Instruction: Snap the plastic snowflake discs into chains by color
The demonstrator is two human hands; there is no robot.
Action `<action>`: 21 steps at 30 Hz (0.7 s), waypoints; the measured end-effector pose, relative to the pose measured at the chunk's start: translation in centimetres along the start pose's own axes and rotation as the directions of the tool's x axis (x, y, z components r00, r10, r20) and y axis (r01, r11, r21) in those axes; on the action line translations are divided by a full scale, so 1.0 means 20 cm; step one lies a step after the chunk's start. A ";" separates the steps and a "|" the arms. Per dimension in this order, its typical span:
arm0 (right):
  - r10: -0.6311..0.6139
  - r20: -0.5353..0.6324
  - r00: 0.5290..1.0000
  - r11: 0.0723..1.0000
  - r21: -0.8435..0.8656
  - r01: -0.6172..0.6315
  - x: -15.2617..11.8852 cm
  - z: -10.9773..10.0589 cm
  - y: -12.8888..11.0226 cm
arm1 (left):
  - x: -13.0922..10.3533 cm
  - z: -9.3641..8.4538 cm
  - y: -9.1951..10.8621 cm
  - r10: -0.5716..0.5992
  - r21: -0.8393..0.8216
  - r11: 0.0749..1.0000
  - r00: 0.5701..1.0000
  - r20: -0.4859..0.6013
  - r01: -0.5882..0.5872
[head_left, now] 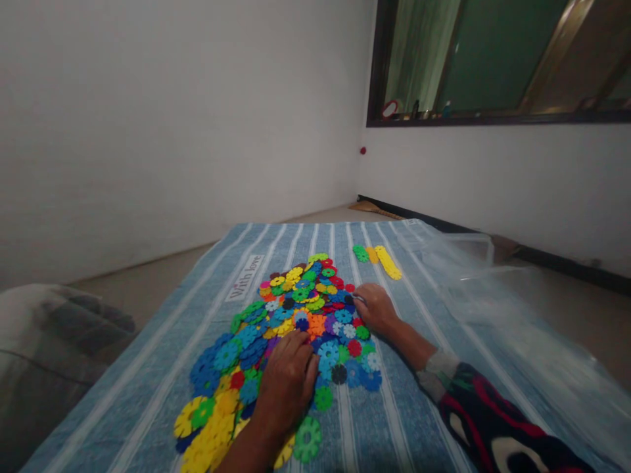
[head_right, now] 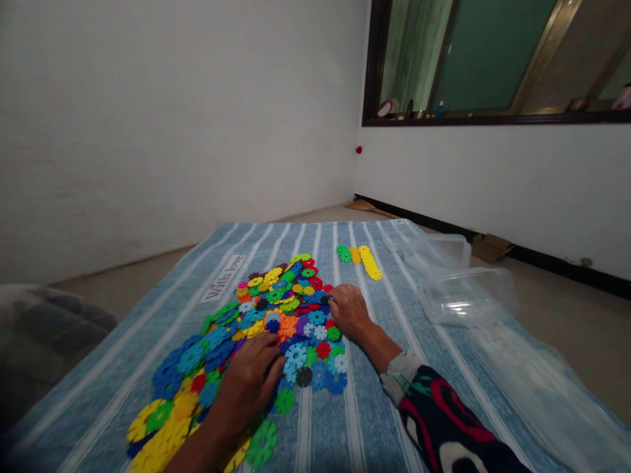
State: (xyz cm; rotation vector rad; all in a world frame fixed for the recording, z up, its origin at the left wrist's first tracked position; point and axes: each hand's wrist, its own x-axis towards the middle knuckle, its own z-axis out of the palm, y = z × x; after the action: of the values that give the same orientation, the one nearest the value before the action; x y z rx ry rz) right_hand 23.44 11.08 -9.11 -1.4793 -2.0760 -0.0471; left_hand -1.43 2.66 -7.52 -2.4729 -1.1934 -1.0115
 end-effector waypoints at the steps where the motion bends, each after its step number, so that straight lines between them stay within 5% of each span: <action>1: 0.007 0.019 1.000 1.000 0.020 -0.007 -0.01 0.00 -0.02 | 0.00 0.00 0.00 -0.002 0.007 1.000 1.000 0.003 0.002; 8: 0.089 0.033 0.996 0.985 0.145 -0.093 -0.08 -0.01 -0.08 | 0.01 0.00 -0.04 0.000 0.058 0.998 0.999 0.046 -0.003; 21: 0.079 -0.005 0.997 0.946 0.315 -0.073 -0.20 -0.07 -0.17 | 0.09 -0.14 -0.08 -0.125 0.090 0.991 0.930 0.345 0.100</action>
State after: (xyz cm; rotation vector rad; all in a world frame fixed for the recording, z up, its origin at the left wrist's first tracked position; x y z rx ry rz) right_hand 22.01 5.84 -8.79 -1.3526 -1.9044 0.2882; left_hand -3.29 3.48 -4.38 -2.6257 -1.4594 -0.5498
